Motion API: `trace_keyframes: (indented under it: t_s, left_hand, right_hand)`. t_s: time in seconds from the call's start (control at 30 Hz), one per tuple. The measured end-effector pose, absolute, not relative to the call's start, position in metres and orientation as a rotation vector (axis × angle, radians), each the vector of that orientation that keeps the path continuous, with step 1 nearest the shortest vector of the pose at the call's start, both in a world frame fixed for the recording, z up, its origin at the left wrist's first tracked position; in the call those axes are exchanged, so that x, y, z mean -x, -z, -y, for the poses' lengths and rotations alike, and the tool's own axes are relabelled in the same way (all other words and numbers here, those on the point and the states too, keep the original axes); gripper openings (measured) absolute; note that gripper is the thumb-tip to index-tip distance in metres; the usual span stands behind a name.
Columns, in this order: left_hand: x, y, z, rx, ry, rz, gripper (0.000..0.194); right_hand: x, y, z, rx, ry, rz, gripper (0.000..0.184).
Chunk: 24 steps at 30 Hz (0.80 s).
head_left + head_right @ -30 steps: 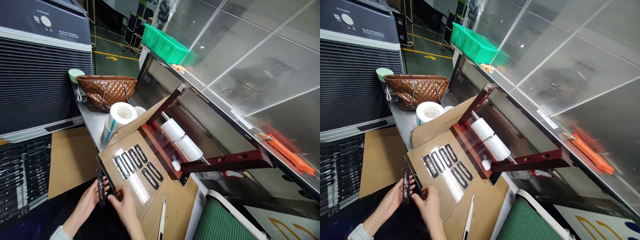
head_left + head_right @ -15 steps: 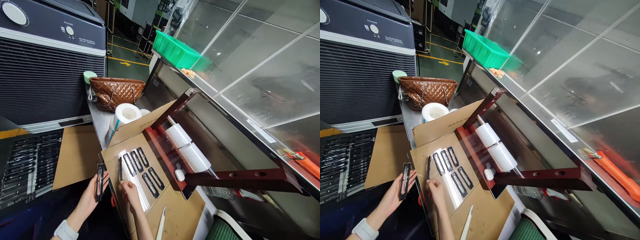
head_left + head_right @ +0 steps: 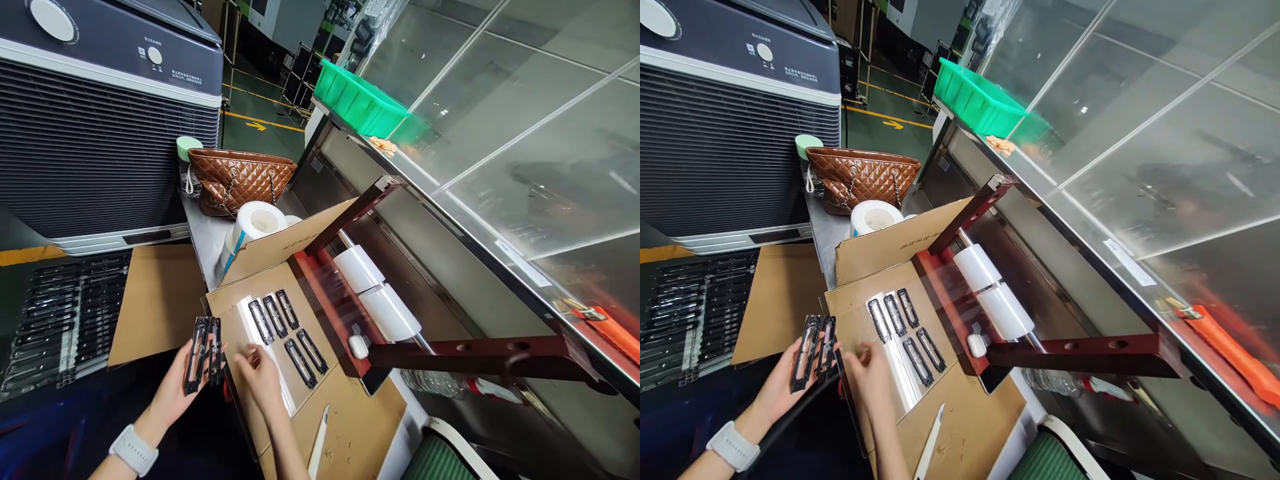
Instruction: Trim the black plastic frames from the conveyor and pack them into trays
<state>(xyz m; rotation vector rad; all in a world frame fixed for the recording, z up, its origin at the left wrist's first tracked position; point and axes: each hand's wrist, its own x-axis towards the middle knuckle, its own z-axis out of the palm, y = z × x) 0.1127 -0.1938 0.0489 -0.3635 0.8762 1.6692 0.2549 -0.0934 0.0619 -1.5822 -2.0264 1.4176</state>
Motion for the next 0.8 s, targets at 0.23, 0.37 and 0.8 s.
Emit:
trace_keyframes:
  t_s: [0.23, 0.37, 0.8]
  left_hand:
    - [-0.103, -0.054, 0.217, 0.417, -1.752, -0.951, 0.034]
    - [-0.099, -0.051, 0.234, 0.395, -1.789, -0.982, 0.034]
    - [-0.063, -0.051, 0.285, 0.611, -1.859, -0.954, 0.040]
  right_hand:
    - [-0.263, -0.044, 0.033, 1.792, -1.152, 1.944, 0.027]
    - [-0.262, -0.042, 0.034, 1.769, -1.600, 1.614, 0.022]
    - [-0.228, -0.047, 0.122, 1.135, -2.645, 0.042, 0.036]
